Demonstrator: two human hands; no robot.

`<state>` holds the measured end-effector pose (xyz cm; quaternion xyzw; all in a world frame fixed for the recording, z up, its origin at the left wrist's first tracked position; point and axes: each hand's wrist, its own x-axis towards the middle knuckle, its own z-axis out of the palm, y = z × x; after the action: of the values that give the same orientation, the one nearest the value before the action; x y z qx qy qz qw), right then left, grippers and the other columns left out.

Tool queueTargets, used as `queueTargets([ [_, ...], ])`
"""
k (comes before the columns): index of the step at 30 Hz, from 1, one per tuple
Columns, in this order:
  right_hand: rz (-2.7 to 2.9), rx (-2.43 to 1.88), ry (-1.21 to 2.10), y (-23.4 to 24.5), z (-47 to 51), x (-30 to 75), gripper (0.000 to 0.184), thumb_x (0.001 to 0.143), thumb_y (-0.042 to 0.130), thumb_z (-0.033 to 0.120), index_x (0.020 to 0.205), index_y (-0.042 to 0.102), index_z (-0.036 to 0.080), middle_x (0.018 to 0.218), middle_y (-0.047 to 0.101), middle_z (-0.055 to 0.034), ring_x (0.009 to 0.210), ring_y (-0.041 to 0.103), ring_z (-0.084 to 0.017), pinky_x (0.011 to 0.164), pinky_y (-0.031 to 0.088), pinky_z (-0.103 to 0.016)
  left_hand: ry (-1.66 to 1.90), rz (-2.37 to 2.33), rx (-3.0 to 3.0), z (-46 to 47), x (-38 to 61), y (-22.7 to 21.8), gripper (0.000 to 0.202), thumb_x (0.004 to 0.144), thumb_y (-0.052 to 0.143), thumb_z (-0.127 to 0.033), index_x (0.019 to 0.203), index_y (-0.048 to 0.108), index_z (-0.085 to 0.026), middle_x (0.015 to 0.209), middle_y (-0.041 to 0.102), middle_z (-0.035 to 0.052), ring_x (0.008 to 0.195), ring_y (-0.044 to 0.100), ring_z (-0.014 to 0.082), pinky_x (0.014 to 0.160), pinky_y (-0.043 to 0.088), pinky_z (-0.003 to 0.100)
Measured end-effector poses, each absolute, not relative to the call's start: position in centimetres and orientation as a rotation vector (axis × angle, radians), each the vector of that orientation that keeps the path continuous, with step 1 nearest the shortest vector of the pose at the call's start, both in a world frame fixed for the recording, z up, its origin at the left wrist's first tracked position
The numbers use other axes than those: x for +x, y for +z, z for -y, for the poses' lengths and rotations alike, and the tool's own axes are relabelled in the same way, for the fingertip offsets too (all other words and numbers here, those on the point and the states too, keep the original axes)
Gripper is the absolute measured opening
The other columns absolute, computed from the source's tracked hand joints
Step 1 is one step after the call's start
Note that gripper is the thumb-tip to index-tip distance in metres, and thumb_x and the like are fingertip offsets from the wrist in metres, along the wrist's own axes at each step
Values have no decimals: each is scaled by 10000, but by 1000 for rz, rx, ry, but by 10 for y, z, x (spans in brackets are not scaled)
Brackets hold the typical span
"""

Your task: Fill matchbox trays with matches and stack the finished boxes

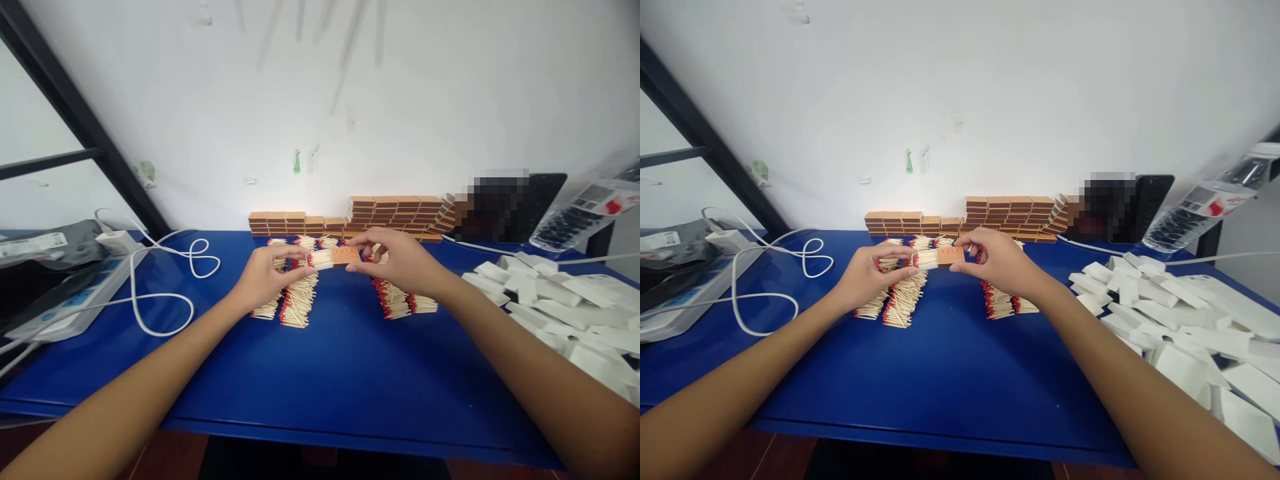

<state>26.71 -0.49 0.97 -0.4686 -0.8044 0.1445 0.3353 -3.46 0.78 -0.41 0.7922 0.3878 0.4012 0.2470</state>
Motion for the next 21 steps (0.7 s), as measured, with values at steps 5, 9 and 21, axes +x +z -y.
queueTargets([
  [5, 2102, -1200, 392, 8, 4, 266, 509, 851, 840, 596, 1186, 798, 216, 940, 735, -64, 780, 654, -207, 723, 534, -370, 1105, -1053, 2171, -10, -37, -5, 344, 824, 911, -473, 1073, 858, -242, 1152, 857, 66, 1102, 800, 281, 1027, 629, 428],
  [9, 2114, -1199, 375, 10, 5, 266, 472, 855, 851, 553, 1187, 801, 221, 964, 743, -66, 816, 669, -214, 744, 542, -371, 1087, -1058, 2190, -11, -37, -4, 339, 834, 902, -446, 1107, 857, -251, 1170, 855, 71, 1109, 801, 282, 1024, 633, 436],
  [21, 2066, -1237, 410, 7, 4, 266, 526, 869, 812, 637, 1195, 794, 225, 1002, 745, -83, 838, 668, -232, 769, 564, -406, 1093, -1072, 2183, -10, -36, -5, 340, 835, 891, -448, 1105, 860, -243, 1160, 856, 78, 1091, 802, 276, 993, 639, 422],
])
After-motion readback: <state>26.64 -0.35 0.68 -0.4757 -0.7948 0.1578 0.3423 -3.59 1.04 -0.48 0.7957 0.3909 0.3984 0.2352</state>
